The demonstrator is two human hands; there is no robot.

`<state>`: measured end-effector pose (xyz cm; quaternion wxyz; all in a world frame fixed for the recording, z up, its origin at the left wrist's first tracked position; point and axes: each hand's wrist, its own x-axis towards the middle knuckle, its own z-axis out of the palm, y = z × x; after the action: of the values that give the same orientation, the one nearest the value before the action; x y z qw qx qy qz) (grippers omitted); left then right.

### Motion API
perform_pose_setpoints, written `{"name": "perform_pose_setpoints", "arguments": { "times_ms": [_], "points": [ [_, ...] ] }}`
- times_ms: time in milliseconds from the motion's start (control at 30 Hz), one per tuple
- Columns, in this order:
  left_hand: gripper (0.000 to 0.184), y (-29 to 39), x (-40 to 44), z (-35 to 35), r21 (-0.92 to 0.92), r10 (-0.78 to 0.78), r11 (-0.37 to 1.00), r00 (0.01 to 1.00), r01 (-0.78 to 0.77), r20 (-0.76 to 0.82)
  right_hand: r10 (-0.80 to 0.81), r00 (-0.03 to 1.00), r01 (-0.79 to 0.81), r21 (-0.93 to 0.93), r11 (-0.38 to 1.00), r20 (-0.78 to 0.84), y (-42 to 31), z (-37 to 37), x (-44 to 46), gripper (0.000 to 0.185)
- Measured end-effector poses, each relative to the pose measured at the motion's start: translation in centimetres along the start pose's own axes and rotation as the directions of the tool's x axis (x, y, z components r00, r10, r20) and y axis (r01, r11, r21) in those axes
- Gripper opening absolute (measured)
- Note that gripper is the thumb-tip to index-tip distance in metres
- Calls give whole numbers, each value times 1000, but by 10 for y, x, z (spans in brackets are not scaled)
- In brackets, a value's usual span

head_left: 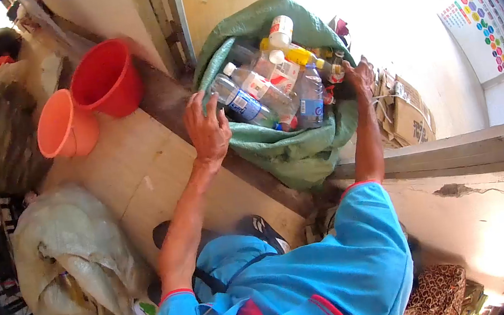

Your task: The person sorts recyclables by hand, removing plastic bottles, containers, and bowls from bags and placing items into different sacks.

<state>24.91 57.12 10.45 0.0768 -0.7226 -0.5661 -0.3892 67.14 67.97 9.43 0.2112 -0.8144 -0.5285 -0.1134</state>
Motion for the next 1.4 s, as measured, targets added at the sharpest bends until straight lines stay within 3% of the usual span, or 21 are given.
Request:
{"name": "perform_pose_setpoints", "arguments": {
  "times_ms": [33,100,133,233,300,333,367,400,467,500,600,700,767,833,933,1100,1133,1167,1267,1367,1400],
  "points": [
    [42,-1,-5,0,9,-4,1000,1000,4,-9,39,996,-39,8,999,85,8,12,5,77],
    [49,-9,-17,19,-67,-324,945,946,321,-35,117,936,-169,133,977,332,9,9,16,80],
    [53,-19,-31,36,-185,-546,805,826,564,141,129,949,-183,168,969,288,10,16,17,81],
    [38,-38,-37,51,-213,-636,704,735,678,236,62,988,-90,198,976,144,15,33,20,63],
    [31,-46,-18,41,-304,-568,706,768,639,297,91,981,-136,280,950,169,10,19,23,44],
    [27,-47,-3,36,-395,-495,694,797,602,345,35,999,-36,204,978,11,12,21,36,36],
    [26,-41,13,29,-495,-473,702,855,512,214,93,992,-70,250,966,-81,12,12,50,35],
    [27,-31,30,17,-578,-454,706,888,410,76,107,978,-59,253,966,-181,11,-6,65,35],
    [27,-4,72,-28,-695,-427,615,898,372,102,138,935,-17,347,938,-327,8,-50,102,37],
    [27,-1,83,-35,-697,-428,613,898,372,102,58,904,16,169,985,-425,9,-74,124,40],
    [29,5,112,-56,-680,-483,603,869,417,105,157,754,104,353,930,-638,6,-145,177,49],
    [31,23,126,-81,-729,-485,567,871,383,80,42,809,185,322,928,-587,7,-228,210,52],
    [32,28,130,-89,-795,-536,483,842,366,63,192,797,198,548,813,-573,-4,-246,213,55],
    [31,10,108,-69,-750,-534,570,845,337,-26,146,730,77,293,953,-668,7,-228,214,54],
    [31,-10,63,-46,-739,-609,514,792,437,45,28,962,-12,59,998,-272,58,-139,206,57],
    [30,-7,47,-51,-759,-571,410,791,506,218,180,983,-179,325,929,26,36,-91,129,47],
    [30,-8,42,-47,-758,-573,404,788,513,228,274,939,-303,123,945,207,25,-99,137,48],
    [30,-12,36,-41,-747,-532,420,807,515,258,276,939,-304,120,945,206,16,-101,133,48],
    [30,-8,32,-42,-771,-507,388,815,505,279,-59,990,95,-289,952,130,-30,-89,107,76],
    [31,-12,17,-44,-772,-516,361,802,523,302,-380,893,442,-308,842,242,-102,-89,44,85],
    [31,-13,12,-45,-744,-527,360,781,563,335,-478,868,495,-306,813,136,-117,-73,31,86]
  ]
}}
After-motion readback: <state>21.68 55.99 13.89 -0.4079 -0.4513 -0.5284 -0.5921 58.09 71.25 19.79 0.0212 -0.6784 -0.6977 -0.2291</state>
